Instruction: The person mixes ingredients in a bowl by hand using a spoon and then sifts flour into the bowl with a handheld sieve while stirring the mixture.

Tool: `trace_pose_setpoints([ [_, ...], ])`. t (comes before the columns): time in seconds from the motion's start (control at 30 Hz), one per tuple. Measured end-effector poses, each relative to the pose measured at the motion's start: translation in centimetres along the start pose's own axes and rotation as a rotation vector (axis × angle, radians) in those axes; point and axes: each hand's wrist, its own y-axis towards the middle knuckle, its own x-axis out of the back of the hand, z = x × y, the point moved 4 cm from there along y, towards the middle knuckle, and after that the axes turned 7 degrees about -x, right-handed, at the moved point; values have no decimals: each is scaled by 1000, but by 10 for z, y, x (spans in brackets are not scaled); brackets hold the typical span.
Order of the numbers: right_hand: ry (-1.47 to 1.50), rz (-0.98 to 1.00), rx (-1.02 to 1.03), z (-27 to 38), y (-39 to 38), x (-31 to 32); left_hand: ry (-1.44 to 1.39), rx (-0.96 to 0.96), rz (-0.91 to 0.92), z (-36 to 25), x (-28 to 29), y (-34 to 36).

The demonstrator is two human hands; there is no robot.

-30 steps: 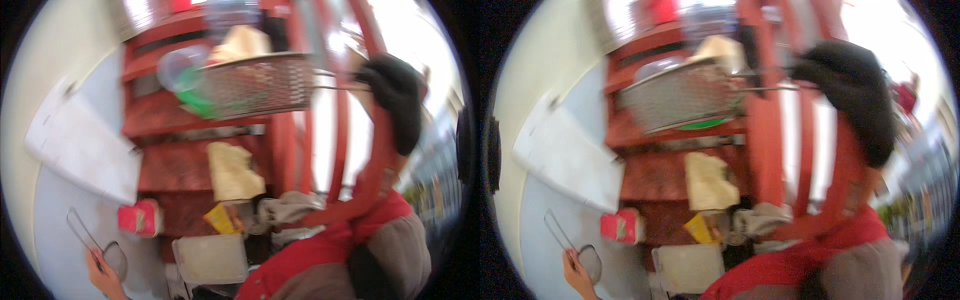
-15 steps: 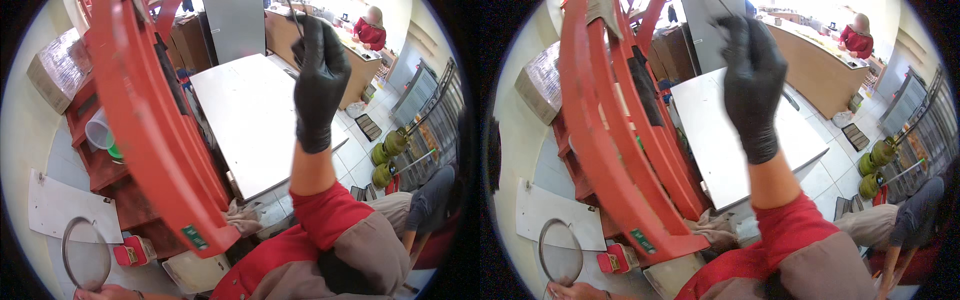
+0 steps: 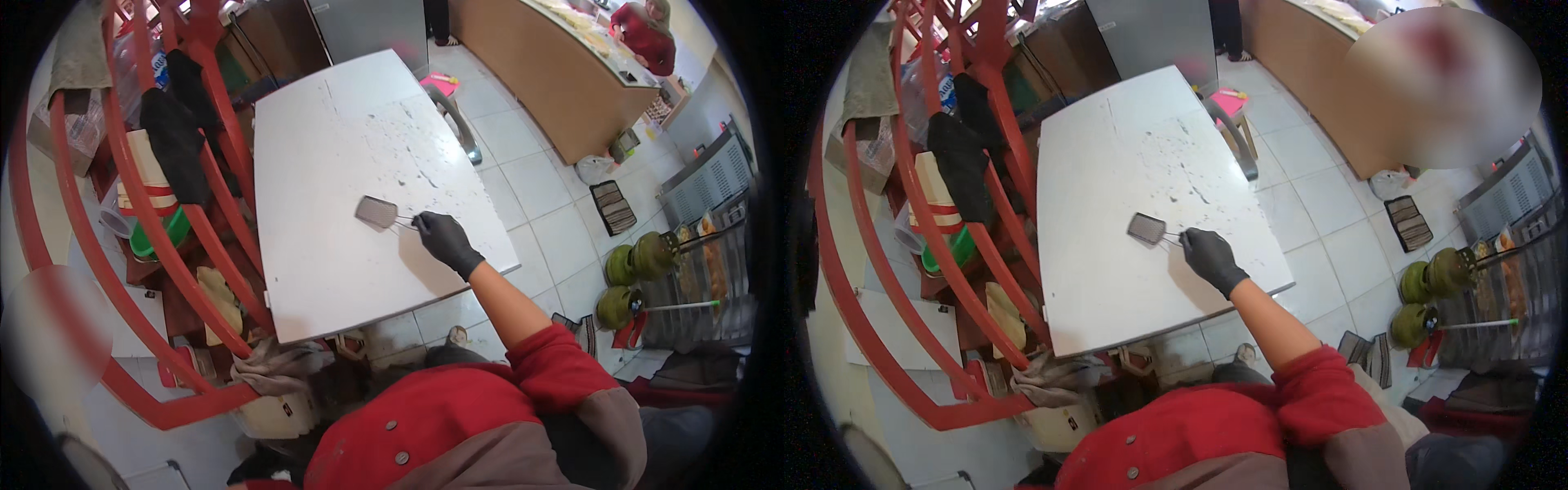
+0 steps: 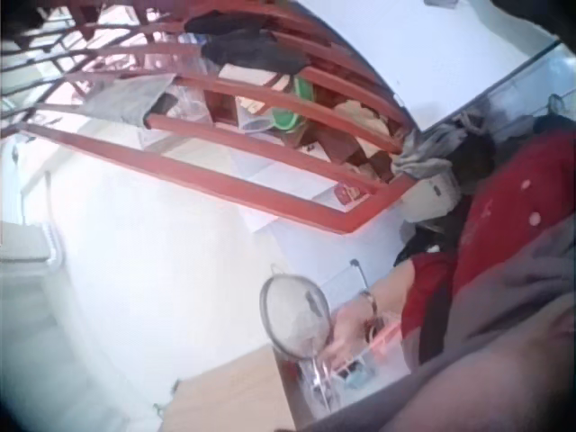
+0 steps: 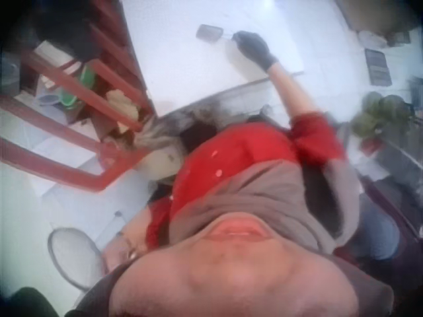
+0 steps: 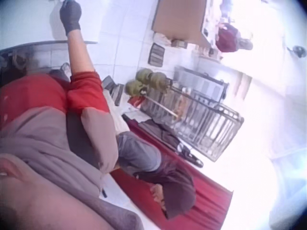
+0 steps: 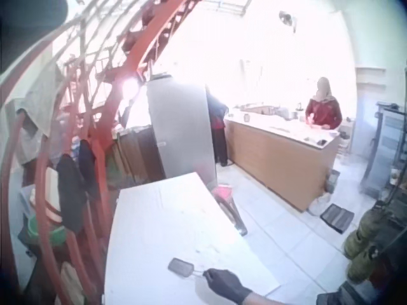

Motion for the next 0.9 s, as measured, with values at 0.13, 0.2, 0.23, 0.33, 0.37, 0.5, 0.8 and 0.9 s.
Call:
trace_pose_setpoints([
  [0.13, -154, 119, 247, -9, 0, 20, -216, 0, 126, -60, -10, 9],
  [0.2, -213, 20, 378, -20, 1, 45, -405, 18, 238, -93, -34, 4],
  [0.23, -83, -30, 429, -26, -1, 61, -506, 25, 299, -111, -46, 1],
  [0.33, 49, -84, 397, -55, -2, 107, -814, 360, 1012, -201, -102, -36],
  [0.37, 87, -41, 346, -66, -5, 120, -872, 342, 1016, -224, -115, -42],
  [0.5, 179, -58, 238, -105, -28, 153, -1000, -10, 1235, -334, -157, -85],
  [0.8, 1182, 125, -349, -231, -20, 296, -1762, -960, 1105, -682, -69, -129],
  [0.9, 1308, 529, -512, -279, -21, 315, -1902, -1298, 1066, -763, -9, -180],
])
